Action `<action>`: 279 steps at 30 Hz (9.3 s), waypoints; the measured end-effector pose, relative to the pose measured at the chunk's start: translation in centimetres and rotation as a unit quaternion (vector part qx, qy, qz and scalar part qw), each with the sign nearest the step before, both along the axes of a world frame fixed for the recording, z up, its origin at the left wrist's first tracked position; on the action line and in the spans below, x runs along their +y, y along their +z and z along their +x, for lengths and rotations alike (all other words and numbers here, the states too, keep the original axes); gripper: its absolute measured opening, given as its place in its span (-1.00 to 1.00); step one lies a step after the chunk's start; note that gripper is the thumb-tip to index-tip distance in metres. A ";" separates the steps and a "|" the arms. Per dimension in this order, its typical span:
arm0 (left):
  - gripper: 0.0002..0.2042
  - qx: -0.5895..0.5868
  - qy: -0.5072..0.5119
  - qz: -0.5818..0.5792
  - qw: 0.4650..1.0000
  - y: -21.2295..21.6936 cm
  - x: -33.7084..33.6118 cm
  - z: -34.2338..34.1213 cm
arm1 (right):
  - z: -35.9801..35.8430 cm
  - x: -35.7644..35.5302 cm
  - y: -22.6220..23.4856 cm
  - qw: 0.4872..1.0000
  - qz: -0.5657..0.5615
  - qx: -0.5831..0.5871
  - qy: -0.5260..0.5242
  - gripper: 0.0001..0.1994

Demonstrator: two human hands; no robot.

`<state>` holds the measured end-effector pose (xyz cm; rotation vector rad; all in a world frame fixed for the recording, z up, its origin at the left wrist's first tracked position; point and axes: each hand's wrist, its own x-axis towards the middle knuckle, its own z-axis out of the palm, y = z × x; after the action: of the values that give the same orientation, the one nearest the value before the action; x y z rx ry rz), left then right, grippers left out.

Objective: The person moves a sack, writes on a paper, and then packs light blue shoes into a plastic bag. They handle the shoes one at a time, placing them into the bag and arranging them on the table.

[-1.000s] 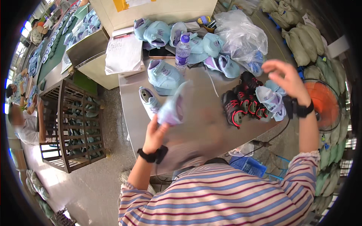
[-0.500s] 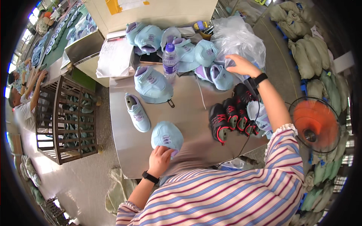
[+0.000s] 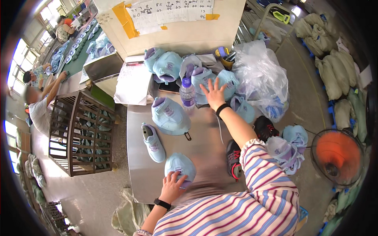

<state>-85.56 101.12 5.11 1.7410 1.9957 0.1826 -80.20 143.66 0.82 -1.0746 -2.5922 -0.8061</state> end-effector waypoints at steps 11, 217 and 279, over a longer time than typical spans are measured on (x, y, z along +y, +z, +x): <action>-0.36 -0.047 -0.026 -0.001 0.999 -0.1 -0.2 -0.9 | 6.9 5.5 6.8 0.838 -0.085 0.538 0.028 -0.67; -0.66 -0.700 0.310 0.300 0.569 7.1 -3.5 -7.5 | 14.4 -29.3 15.4 0.872 -0.171 0.285 0.359 -0.79; -0.29 -0.054 -0.224 0.225 0.947 5.8 6.1 6.3 | 22.2 -27.8 5.8 0.771 -0.444 0.453 0.055 -0.70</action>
<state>-79.27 107.18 10.95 2.3606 1.5035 0.5998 -58.02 115.81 6.58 -1.0597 -2.0135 0.9162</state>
